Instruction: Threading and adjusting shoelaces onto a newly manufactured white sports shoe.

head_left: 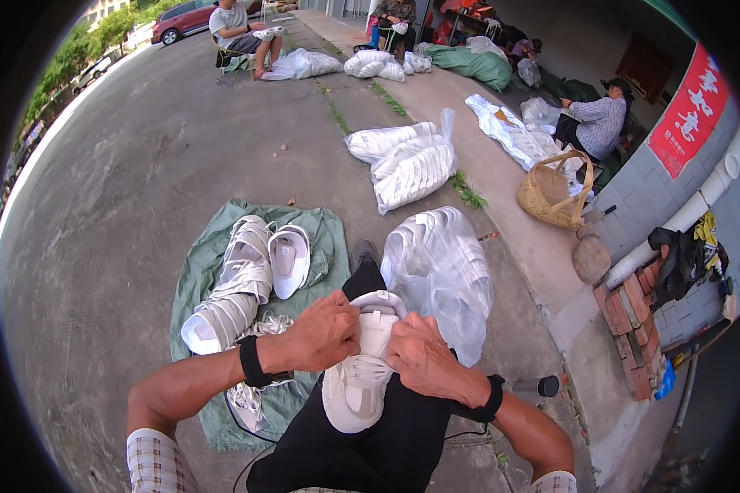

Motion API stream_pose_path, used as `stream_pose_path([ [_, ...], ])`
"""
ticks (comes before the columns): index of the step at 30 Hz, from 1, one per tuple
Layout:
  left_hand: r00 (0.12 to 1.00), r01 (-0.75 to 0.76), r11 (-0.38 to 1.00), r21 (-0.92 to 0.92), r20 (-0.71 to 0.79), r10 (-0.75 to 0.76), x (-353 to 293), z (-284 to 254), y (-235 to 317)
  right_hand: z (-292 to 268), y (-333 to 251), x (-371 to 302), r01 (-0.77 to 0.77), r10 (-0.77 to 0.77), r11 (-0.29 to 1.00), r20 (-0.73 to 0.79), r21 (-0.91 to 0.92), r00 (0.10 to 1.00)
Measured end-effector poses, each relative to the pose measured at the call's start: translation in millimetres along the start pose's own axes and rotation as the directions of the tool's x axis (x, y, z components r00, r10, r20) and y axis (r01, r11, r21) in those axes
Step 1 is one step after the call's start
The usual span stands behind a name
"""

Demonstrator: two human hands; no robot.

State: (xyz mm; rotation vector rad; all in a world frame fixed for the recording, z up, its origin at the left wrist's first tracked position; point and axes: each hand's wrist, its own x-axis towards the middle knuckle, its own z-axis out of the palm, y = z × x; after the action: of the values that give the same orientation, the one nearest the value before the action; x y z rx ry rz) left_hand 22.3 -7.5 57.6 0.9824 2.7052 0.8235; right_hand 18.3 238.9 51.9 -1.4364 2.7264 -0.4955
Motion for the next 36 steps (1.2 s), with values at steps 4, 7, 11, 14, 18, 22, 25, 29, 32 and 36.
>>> stream_pose_path([
  [4,0.965,0.186,0.864,-0.468,-0.078,-0.250,7.1,-3.1,3.4,3.1,1.9,12.4,-0.272,0.464,0.592,-0.045,0.759,0.885],
  [7,0.968,-0.027,0.999,-0.033,-0.250,0.018,-5.2,0.4,12.5,5.7,-10.9,6.7,-0.216,0.391,0.760,-0.166,0.614,0.905],
  [11,0.994,-0.005,1.000,-0.025,-0.113,0.002,-0.4,-7.7,10.6,16.9,-5.4,-3.4,-0.094,0.199,0.940,-0.302,0.329,0.932],
  [14,0.985,0.067,0.992,-0.109,-0.153,-0.083,-0.7,0.4,5.8,19.7,-11.5,1.3,-0.076,0.213,0.923,-0.336,0.376,0.918],
  [18,0.894,0.245,0.572,-0.783,-0.046,-0.446,3.6,8.2,4.0,12.3,-18.7,8.7,-0.258,0.572,0.420,-0.034,0.870,0.819],
  [22,0.876,0.158,0.767,-0.622,-0.271,-0.400,-0.5,22.0,-0.8,9.8,-21.0,9.5,-0.112,0.246,0.928,-0.358,0.357,0.901],
  [25,0.862,0.063,0.693,-0.718,-0.311,-0.400,-3.3,26.3,-7.6,7.1,-18.9,4.4,-0.037,0.100,0.983,-0.362,0.178,0.927],
  [29,0.841,0.090,0.663,-0.743,-0.300,-0.451,-8.4,27.4,-6.4,10.6,-18.4,4.8,-0.039,0.067,0.996,-0.358,0.084,0.931],
  [32,0.825,0.066,0.674,-0.736,-0.339,-0.452,-10.8,30.4,-8.5,7.9,-18.5,10.5,-0.050,0.063,0.997,-0.306,0.050,0.950],
  [36,0.839,0.053,0.628,-0.776,-0.306,-0.450,-8.9,35.3,-10.3,8.6,-25.4,20.7,-0.020,0.007,0.998,-0.215,-0.058,0.976],
])
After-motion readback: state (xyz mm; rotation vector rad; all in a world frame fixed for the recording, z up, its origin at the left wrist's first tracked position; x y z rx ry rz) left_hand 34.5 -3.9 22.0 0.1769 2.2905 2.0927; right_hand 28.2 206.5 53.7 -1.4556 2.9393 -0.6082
